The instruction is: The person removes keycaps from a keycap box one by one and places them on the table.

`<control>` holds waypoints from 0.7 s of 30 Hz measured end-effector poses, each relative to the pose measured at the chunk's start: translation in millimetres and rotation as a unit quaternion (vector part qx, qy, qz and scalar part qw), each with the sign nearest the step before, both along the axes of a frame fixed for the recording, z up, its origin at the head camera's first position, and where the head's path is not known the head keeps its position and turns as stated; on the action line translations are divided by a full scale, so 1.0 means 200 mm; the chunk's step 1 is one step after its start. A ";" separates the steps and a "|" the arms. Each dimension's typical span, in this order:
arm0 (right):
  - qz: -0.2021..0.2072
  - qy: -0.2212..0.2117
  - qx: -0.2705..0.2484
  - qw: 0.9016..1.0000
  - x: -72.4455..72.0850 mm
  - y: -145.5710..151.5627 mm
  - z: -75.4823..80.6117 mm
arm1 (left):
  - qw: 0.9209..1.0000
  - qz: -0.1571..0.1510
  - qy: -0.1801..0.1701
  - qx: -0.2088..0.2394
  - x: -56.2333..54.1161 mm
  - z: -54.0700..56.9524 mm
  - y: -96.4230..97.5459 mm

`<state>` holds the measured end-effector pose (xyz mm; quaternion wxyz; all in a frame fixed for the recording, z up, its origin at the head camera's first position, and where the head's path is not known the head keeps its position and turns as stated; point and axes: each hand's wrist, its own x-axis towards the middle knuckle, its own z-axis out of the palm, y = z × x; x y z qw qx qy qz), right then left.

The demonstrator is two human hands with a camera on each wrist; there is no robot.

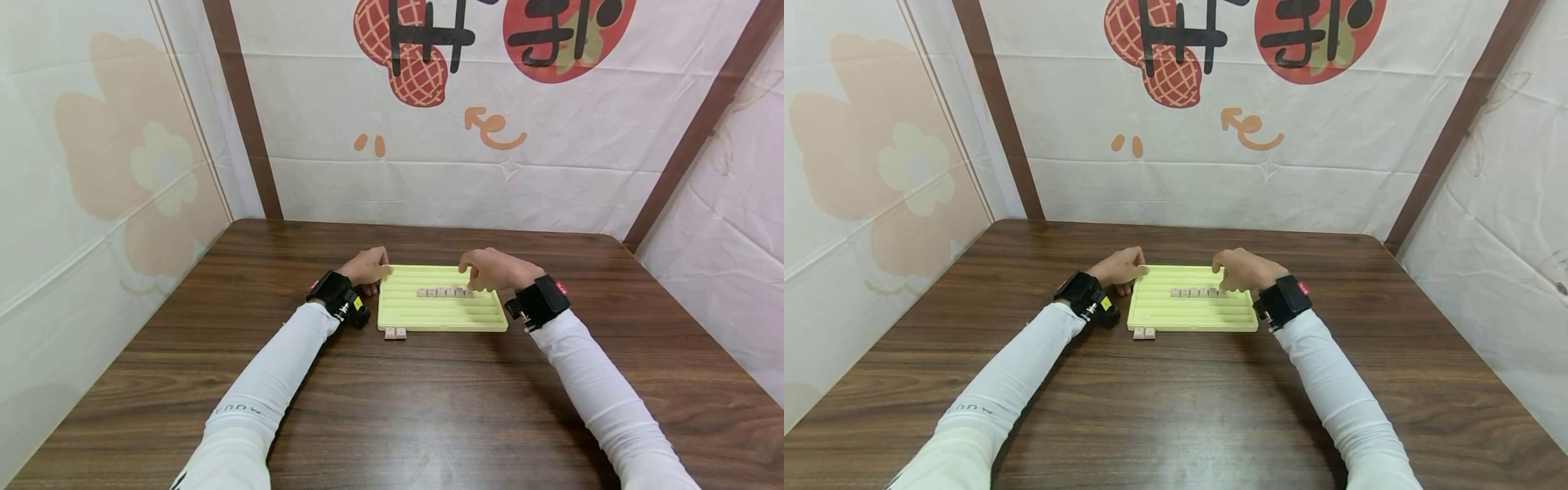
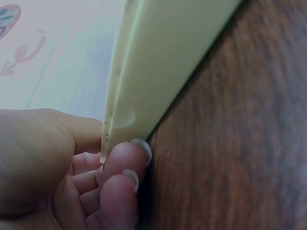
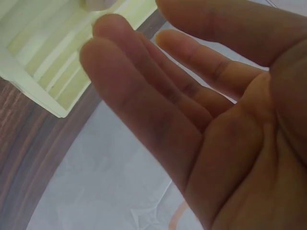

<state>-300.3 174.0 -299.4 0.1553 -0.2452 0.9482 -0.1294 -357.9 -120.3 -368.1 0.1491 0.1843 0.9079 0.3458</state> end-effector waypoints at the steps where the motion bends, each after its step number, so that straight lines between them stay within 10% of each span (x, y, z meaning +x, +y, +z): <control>1: -0.001 -0.005 -0.002 1.000 0.00 0.00 0.00 | 1.000 0.000 0.000 -0.001 0.00 0.00 0.00; 21: -0.011 -0.043 0.013 0.999 -0.02 -0.01 -0.07 | 1.000 0.003 0.009 0.000 0.02 0.01 0.00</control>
